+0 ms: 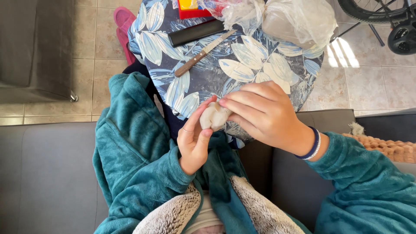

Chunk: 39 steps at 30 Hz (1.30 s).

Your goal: Shaping a small piece of dough or clay into a bowl-like form using hands.

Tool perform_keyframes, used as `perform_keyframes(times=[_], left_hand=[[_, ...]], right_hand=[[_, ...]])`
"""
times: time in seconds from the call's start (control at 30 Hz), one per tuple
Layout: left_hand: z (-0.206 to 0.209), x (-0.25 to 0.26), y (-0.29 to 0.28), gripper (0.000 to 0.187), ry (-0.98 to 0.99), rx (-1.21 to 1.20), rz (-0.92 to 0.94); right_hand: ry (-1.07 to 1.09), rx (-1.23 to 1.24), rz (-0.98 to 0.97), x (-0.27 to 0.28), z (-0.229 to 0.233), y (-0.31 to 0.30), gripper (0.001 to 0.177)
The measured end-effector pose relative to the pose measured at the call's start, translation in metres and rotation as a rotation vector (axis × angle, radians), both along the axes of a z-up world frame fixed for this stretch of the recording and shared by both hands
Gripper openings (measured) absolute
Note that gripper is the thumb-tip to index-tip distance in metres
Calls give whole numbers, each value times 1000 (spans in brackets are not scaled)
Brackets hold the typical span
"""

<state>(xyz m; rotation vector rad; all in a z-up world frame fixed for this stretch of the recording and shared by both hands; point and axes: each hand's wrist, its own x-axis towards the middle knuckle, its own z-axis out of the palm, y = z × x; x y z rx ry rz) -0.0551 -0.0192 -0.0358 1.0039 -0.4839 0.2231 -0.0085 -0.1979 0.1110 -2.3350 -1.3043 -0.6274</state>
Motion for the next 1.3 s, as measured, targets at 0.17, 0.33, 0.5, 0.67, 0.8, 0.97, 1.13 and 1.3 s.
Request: perform_keyframes(times=[0.17, 0.33, 0.5, 0.67, 0.8, 0.97, 1.13, 1.3], left_hand=[[3, 0, 2, 46, 39, 90, 62], [3, -3, -5, 47, 131, 85, 28], [-11, 1, -16, 46, 229, -42, 14], [2, 4, -17, 47, 392, -424, -75], [-1, 1, -20, 48, 379, -407, -91], [-6, -1, -26, 47, 234, -305, -35], [-12, 4, -18, 45, 118, -345, -144], [1, 37, 1, 59, 161, -349, -225]], right_hand=[[37, 15, -4, 2, 0, 2, 38], [17, 33, 27, 4, -10, -4, 31], [54, 56, -2, 9, -14, -1, 29], [394, 157, -134, 14, -25, 0, 40], [576, 205, -167, 12, -34, 2, 37], [484, 175, -174, 5, -25, 8, 35], [393, 223, -134, 4, -34, 2, 29], [212, 224, -44, 12, -23, 1, 29]])
